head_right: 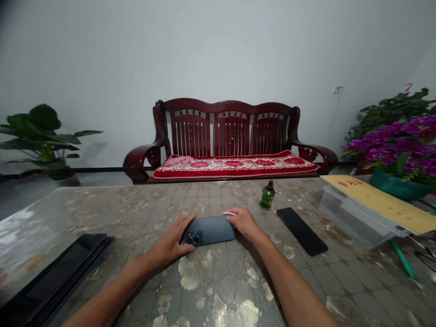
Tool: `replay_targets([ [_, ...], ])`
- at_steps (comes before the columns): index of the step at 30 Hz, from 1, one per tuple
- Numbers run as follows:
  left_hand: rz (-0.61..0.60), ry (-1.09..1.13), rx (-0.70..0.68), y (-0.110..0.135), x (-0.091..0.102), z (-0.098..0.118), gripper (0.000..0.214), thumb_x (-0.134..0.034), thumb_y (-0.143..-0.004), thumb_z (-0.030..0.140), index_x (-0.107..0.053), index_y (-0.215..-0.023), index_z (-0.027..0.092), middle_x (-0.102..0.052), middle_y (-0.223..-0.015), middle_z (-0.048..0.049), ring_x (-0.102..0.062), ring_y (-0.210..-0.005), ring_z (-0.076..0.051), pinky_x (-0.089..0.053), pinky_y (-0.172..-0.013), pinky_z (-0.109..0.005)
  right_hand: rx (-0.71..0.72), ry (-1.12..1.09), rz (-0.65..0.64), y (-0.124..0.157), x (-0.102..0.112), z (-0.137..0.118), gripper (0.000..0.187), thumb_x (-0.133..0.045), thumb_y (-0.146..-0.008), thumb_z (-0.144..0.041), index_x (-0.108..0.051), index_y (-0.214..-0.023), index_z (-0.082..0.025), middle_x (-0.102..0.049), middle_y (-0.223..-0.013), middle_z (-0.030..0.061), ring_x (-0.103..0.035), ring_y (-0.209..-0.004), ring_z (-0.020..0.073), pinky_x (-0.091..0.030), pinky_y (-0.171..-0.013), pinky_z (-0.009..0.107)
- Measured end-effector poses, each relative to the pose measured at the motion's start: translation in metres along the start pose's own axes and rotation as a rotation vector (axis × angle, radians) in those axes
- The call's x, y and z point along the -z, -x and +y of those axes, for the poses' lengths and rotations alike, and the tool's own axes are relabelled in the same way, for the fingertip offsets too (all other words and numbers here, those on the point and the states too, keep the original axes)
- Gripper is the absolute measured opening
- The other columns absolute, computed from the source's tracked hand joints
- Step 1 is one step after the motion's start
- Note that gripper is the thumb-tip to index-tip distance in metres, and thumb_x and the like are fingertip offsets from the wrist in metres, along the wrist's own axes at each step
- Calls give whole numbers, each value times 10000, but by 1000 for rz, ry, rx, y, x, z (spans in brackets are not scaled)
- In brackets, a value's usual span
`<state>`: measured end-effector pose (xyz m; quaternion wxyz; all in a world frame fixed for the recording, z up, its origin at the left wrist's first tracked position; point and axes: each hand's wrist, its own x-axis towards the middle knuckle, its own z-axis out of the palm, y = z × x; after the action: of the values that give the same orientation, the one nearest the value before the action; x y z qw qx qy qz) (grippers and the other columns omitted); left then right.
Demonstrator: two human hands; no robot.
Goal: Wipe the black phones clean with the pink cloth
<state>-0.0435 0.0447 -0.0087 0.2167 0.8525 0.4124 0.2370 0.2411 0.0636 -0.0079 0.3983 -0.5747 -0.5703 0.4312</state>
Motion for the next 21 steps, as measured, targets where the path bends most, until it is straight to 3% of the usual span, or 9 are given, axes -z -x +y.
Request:
replay_targets([
  [7,-22,-223,-88,1,9,7,689,-705,-752,247,-481,-1400,180,-588,-1364,-127,-537,-1243,-295,-398,-1099,-442,101,79,7,0,-1,4,266,-614,-761,-292,-786,-925,-172,-772,-922,59,-679,-868,231,-500,-794,322],
  [14,15,-302,-130,2,3,7,557,-700,-745,268,-568,-1276,168,-669,-1228,-110,-605,-1126,-293,-448,-1028,-406,369,403,245,9,1,4,243,-544,-890,-208,-760,-1002,-208,-743,-1038,78,-654,-1013,240,-471,-939,366],
  [18,34,-290,-124,3,-1,9,525,-711,-730,282,-591,-1231,184,-679,-1163,-95,-603,-1086,-292,-455,-1003,-410,566,575,195,19,-9,-2,339,-455,-896,-57,-741,-1007,-202,-691,-983,66,-624,-964,190,-485,-888,291],
  [21,34,-246,-99,3,-4,11,478,-719,-718,285,-623,-1176,186,-660,-1135,-91,-590,-1071,-285,-460,-984,-402,585,693,144,25,-15,-8,377,-434,-887,-6,-738,-1008,-192,-681,-957,66,-606,-951,192,-477,-876,282],
])
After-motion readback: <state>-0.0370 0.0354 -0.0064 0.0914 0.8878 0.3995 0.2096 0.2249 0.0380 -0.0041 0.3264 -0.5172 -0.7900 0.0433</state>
